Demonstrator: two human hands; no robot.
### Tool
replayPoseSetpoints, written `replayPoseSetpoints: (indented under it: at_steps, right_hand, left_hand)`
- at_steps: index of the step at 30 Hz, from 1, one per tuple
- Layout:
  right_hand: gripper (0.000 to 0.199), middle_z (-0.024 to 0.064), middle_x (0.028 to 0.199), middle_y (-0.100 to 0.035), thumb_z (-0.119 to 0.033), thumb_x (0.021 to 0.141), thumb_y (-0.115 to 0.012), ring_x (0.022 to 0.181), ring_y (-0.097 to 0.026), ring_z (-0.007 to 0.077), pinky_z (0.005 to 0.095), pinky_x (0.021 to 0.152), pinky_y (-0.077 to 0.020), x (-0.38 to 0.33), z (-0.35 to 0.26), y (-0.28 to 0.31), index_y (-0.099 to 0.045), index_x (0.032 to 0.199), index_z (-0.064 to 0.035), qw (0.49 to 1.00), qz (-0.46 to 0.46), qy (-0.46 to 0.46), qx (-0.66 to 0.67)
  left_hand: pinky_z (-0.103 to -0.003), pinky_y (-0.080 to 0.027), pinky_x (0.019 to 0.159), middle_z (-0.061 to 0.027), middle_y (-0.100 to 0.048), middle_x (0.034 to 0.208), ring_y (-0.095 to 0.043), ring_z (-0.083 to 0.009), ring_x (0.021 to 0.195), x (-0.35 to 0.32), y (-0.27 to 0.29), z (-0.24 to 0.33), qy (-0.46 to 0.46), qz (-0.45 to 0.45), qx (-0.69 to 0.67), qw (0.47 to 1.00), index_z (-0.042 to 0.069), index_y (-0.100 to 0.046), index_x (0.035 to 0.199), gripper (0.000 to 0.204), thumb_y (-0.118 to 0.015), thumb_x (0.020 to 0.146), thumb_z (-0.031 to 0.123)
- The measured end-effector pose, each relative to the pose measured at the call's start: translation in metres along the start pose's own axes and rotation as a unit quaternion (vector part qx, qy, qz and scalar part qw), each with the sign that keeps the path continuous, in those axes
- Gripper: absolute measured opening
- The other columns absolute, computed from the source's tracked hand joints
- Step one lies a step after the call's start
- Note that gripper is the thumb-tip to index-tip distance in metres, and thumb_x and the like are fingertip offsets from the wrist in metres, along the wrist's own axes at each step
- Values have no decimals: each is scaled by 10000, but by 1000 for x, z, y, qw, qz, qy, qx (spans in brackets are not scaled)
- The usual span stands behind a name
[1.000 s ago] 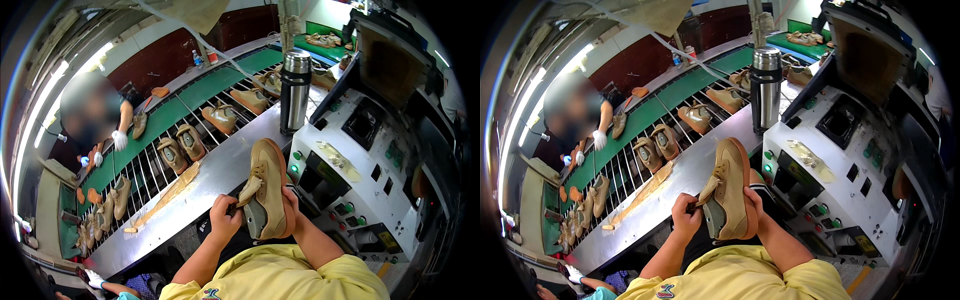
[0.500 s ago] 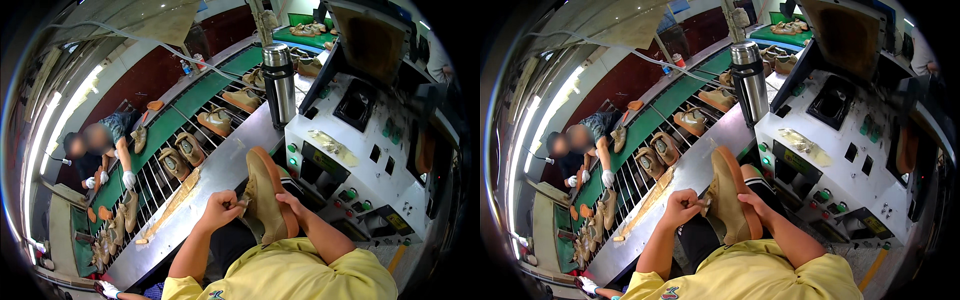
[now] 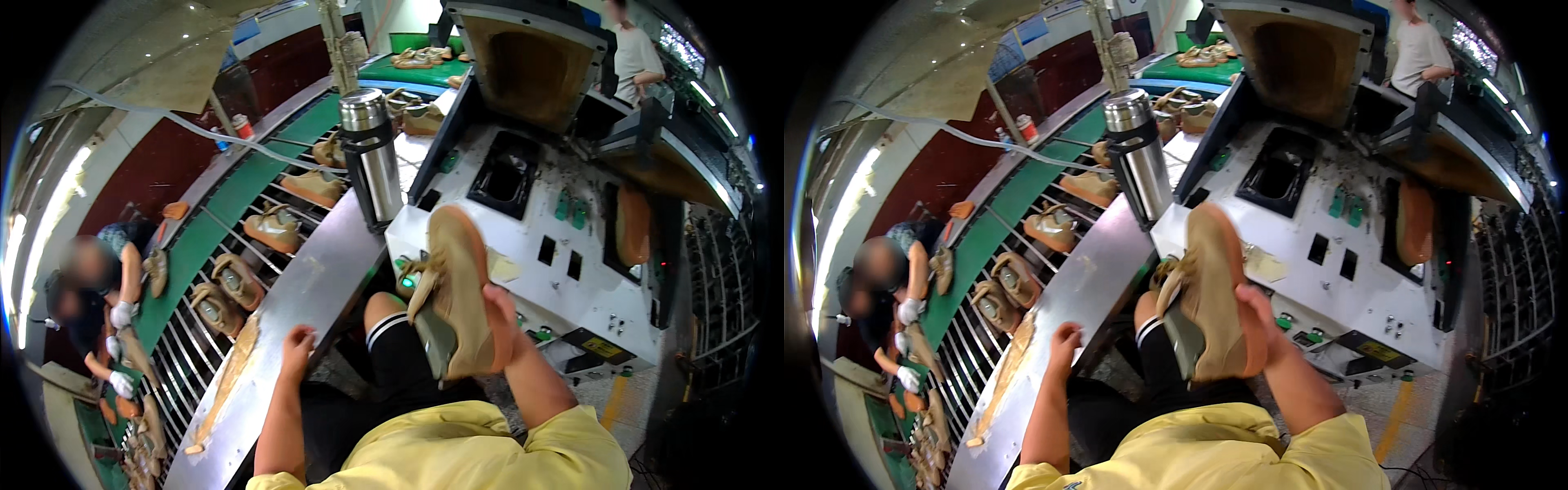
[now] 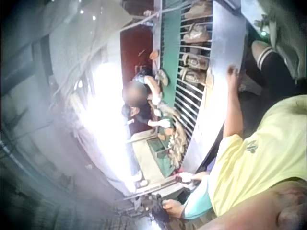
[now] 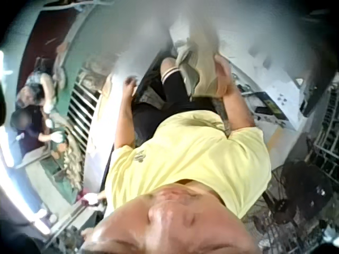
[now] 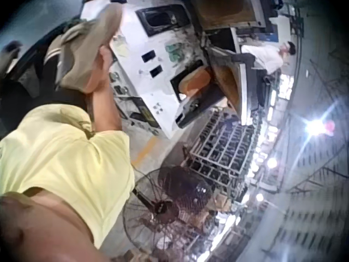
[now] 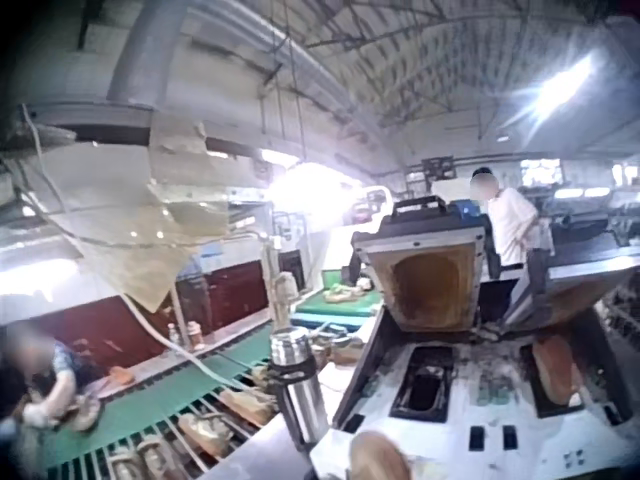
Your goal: The person places shoe uppers and soles onto a conveyor belt and into a heat-press machine to bond them together.
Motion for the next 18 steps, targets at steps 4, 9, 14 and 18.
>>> replayPoseSetpoints:
  at_steps: [4, 9, 14, 18]
  right_hand:
    - [547, 117, 1122, -607, -383, 850, -568, 975, -611, 240, 383, 836, -502, 21, -151, 72, -485, 1291, -72, 941, 198, 153, -226]
    - [551, 104, 1052, -598, -318, 779, -664, 918, -597, 232, 378, 787, -498, 72, -324, 75, -495, 1246, -79, 783, 345, 267, -444]
    - [870, 200, 1318, -512, -385, 646, -732, 1179, -527, 329, 392, 953, -431, 121, -429, 118, -413, 1365, -13, 511, 550, 248, -612]
    - [1140, 266, 1455, -345, -509, 591, -719, 1325, -396, 356, 386, 1091, -339, 161, -451, 168, -221, 1461, 33, 377, 580, 105, -714]
  left_hand:
    - [-233, -342, 513, 13, -487, 637, -432, -66, 564, -9, 75, -42, -107, 249, 94, 958, 41, -574, 858, 67, -591, 794, 34]
    - [-246, -284, 461, 23, -410, 567, -361, -58, 489, -28, 94, -78, -92, 298, 77, 947, 22, -553, 916, 159, -537, 760, -4]
    - [-233, -323, 465, 15, -476, 544, -420, -56, 488, -32, 81, -59, -61, 302, 87, 947, 12, -588, 825, 62, -558, 770, 12]
    - [-214, -296, 454, 34, -467, 539, -396, -34, 474, -24, 78, -80, -45, 293, 56, 953, 10, -574, 776, 28, -555, 795, 17]
Point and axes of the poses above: each hand's wrist, its own x-axis towards the middle knuckle, its own y-axis out of the back of the hand, z = x × y, the point moved 9 cm from there along x, towards the middle knuckle
